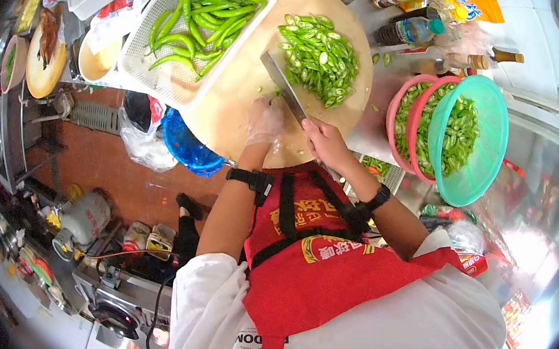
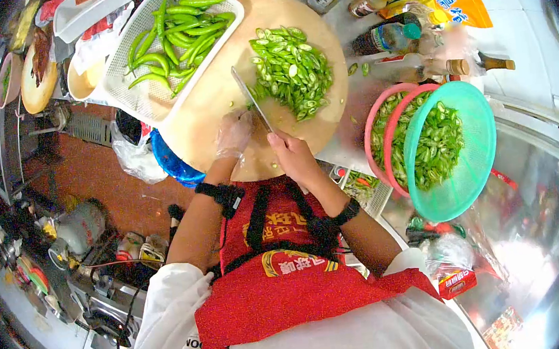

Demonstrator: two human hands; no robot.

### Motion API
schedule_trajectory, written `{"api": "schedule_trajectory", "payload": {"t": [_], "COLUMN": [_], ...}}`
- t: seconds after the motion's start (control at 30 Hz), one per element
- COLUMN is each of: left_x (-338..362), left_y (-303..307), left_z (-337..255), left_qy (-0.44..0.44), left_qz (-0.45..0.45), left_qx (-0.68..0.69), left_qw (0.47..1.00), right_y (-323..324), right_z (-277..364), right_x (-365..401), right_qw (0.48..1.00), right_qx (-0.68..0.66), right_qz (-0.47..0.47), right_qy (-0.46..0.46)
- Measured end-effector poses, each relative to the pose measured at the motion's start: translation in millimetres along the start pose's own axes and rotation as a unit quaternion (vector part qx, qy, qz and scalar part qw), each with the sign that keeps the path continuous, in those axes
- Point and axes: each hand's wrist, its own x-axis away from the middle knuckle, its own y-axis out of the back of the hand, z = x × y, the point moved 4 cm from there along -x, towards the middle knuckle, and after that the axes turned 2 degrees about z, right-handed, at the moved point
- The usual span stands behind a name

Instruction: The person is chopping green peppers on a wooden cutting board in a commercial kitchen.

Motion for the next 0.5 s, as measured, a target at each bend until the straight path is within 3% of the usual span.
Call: {"api": "schedule_trajectory", "payload": {"t": [0.07, 0.17, 0.27, 0.37, 0.5], "left_x": [1, 3, 4, -1, 6], "left_y": [4, 6, 12, 12, 28], "left_z": [3, 0, -7, -1, 6], "left_qy": [-0.034, 0.002, -0.008, 0.004, -0.067], "left_qz": [-0.030, -0.010, -0.032, -0.003, -0.057], "left_qx": [-0.003, 0.028, -0.039, -0.039, -0.024], "left_qw": [0.999, 1.000, 0.999, 0.999, 0.996], "right_y": [-2, 0, 3, 4, 15], "right_z": [11, -4, -1, 5, -21], "right_x": [8, 1, 0, 7, -14], "right_qw": [1.000, 0.999, 0.999, 0.999, 0.999], "right_qx": [-0.013, 0.030, 0.019, 0.029, 0.008], "right_qz": [-0.001, 0.009, 0.004, -0.017, -0.002], "right_qy": [-0.018, 0.011, -0.038, 0.000, -0.035]}}
